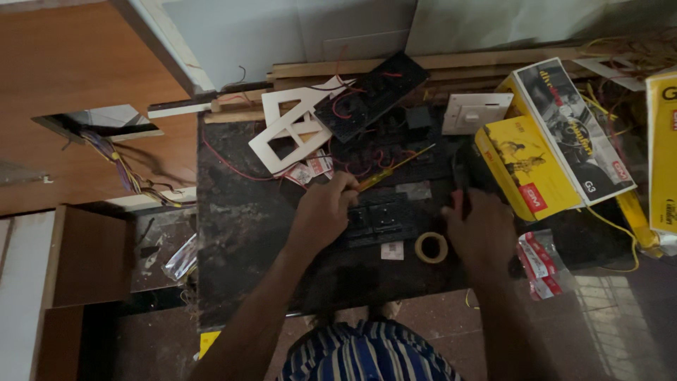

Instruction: The person wires an electrical switchboard by stripping wires with pliers and tightening terminal screws with a screwdriver.

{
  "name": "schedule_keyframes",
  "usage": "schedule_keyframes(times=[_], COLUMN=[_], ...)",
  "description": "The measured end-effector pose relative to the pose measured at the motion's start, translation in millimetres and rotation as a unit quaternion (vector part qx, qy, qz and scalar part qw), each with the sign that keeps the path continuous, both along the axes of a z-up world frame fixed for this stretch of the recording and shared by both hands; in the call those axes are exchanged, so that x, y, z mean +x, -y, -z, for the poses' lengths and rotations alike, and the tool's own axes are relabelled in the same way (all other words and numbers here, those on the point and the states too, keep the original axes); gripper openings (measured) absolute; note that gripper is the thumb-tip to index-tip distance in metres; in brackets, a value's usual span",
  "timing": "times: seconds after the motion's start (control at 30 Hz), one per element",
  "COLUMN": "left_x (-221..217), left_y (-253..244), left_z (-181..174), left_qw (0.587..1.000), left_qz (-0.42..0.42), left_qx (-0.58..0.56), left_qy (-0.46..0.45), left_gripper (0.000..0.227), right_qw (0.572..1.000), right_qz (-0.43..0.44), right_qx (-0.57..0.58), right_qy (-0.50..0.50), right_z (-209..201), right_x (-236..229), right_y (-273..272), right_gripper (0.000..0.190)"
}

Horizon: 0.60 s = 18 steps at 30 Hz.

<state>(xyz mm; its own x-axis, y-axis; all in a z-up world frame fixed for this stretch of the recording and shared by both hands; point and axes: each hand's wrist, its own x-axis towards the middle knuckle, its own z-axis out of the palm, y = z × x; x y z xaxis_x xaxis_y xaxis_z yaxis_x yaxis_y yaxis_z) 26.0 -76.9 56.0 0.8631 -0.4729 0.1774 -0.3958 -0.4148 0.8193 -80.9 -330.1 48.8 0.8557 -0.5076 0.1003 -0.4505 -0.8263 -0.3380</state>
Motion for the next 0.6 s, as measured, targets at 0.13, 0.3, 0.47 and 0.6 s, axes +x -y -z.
schedule_keyframes(times=[0.13,0.3,0.47,0.6], left_x=[-3,-4,-6,-8], left_y=[5,6,-1,-7], left_z=[-6,-9,-7,-4], left_qw=[0.999,0.999,1.0,0.999], left_qz=[0.005,0.011,0.024,0.022], left_qx=[-0.016,0.004,0.014,-0.031], left_qy=[0.041,0.036,0.004,0.016], left_gripper=[0.01,0.013,0.014,0.012], right_qw=[0.995,0.995,0.857,0.612], right_qz=[0.038,0.037,0.164,0.085], right_qx=[-0.053,-0.02,0.487,0.783], right_qy=[-0.071,-0.092,-0.037,0.073], right_z=[3,10,-7,-19], right_x=[-5,3,-15,-29], right_y=[2,5,11,-9], right_gripper=[0.063,0.044,0.038,0.024])
